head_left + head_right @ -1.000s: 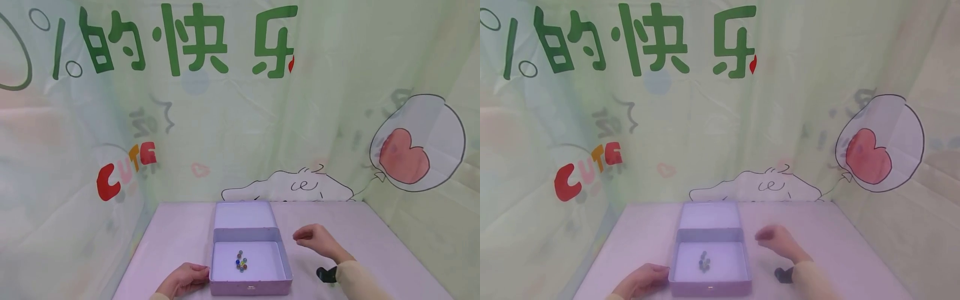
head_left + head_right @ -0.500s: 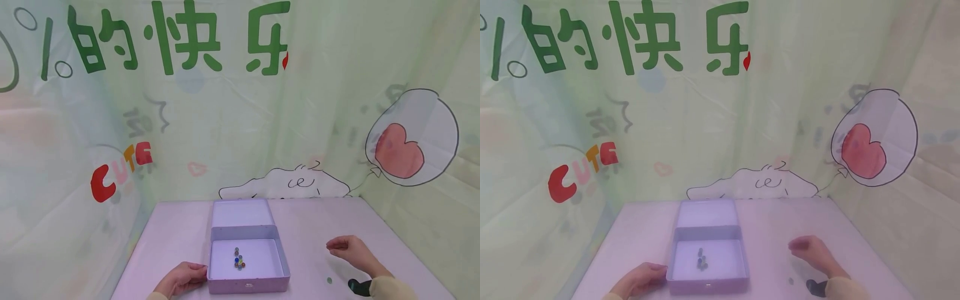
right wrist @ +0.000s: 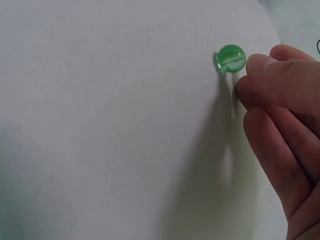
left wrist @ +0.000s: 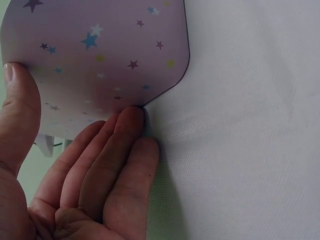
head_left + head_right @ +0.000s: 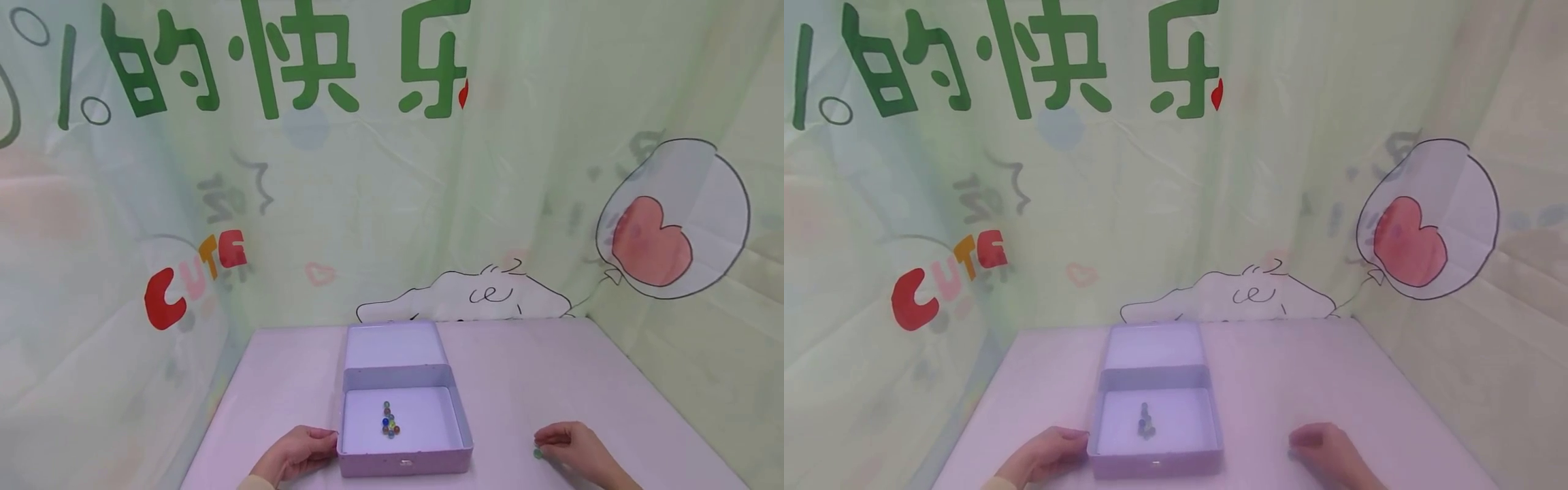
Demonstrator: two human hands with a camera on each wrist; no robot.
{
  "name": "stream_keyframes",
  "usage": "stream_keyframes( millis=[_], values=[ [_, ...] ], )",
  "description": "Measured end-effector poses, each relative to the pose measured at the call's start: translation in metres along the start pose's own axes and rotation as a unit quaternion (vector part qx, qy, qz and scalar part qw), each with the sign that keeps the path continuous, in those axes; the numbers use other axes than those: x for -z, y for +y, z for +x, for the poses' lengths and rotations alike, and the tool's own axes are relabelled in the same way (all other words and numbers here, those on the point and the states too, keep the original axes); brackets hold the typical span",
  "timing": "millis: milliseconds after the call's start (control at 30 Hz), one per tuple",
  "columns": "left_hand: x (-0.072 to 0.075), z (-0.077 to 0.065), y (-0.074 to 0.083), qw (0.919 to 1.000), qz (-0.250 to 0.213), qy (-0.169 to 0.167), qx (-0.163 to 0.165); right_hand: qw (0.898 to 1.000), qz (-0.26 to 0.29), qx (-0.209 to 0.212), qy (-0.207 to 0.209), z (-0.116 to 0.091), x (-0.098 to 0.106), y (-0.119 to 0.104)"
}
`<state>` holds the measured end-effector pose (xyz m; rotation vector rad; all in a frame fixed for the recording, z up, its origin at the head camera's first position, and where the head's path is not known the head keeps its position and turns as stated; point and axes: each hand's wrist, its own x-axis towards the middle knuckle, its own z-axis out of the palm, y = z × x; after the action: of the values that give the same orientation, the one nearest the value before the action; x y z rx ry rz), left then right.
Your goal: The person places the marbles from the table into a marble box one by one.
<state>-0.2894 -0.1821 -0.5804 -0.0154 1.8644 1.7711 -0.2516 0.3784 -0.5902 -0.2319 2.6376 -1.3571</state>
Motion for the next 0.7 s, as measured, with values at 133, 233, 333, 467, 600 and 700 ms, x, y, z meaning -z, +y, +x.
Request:
stream_keyframes(
  millis=[133,233,333,467,600,700],
  values=[
    [0.0,-0.001,0.0,1.0,-0.006,-0.001,0.001,1.0,-0.025,0.015,0.011,0.002,-0.004,-0.001],
    [0.0,-0.002,0.0,1.0,-0.009,-0.002,0.0,0.999,-0.033,0.016,0.01,0.003,-0.009,-0.001],
    [-0.001,-0.002,0.0,0.9999,-0.011,-0.001,-0.001,0.999,-0.032,0.017,0.008,0.004,-0.012,-0.003],
    [-0.001,-0.003,0.001,1.0,-0.007,0.001,-0.001,0.999,-0.026,0.018,0.012,0.002,-0.013,-0.011],
    [-0.001,-0.002,0.001,1.0,-0.001,0.001,-0.001,0.999,-0.02,0.017,0.019,0.002,-0.005,-0.024],
    [-0.001,-0.002,0.002,1.0,0.001,-0.001,-0.003,1.0,-0.018,0.004,0.025,0.007,0.007,-0.037]
  ],
)
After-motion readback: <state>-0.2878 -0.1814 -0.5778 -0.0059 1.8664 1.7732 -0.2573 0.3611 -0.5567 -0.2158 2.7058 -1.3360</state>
